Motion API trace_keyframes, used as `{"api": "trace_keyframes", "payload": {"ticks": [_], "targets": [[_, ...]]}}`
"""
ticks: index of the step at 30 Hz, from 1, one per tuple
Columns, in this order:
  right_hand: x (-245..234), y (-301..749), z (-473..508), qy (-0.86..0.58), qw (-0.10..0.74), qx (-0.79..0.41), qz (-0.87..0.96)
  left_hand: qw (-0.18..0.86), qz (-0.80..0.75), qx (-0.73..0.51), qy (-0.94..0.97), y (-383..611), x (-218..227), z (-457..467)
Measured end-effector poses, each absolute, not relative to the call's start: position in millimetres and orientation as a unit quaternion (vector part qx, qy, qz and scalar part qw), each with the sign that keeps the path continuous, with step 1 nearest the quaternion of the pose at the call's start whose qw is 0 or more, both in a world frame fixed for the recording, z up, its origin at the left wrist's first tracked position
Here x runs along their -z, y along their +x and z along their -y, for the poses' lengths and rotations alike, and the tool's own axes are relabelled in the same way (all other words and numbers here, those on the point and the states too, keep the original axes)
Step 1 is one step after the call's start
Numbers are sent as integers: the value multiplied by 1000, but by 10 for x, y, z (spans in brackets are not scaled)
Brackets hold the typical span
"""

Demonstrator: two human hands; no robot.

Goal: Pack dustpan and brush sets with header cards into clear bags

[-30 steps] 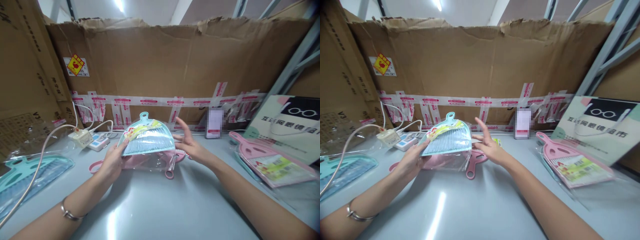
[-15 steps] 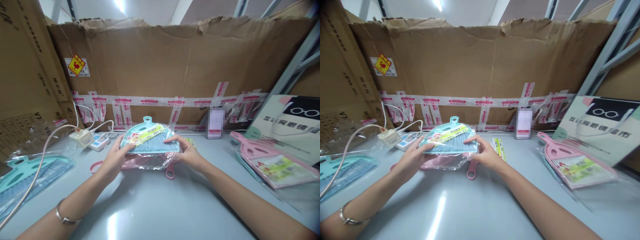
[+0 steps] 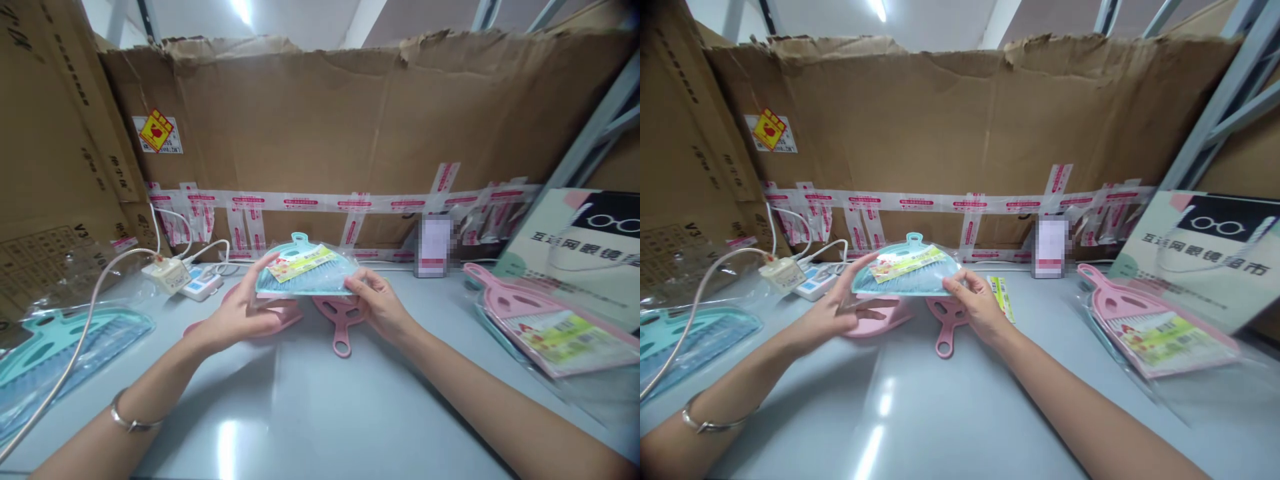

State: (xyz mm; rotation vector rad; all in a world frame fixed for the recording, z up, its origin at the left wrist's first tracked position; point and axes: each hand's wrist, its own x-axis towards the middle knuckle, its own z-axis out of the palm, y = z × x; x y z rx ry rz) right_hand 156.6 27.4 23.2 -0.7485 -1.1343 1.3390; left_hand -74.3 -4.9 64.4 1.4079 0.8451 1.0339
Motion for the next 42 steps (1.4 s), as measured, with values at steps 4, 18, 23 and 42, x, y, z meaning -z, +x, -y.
{"api": "trace_keyframes", "payload": {"ticks": [4, 18, 23, 42], "targets": [[-222, 1559, -271, -303, 591, -571, 483, 411, -405, -477, 663, -739, -606, -18], [-104, 1527, -235, -342, 600, -478, 543, 260, -471, -557, 633, -723, -361, -160], [-120, 1456, -208, -381, 641, -361, 559, 223, -455, -579, 639, -673, -327, -146], [-74, 1631, -388, -305, 599, -542, 505, 424, -433, -449, 656, -775, -127, -355]]}}
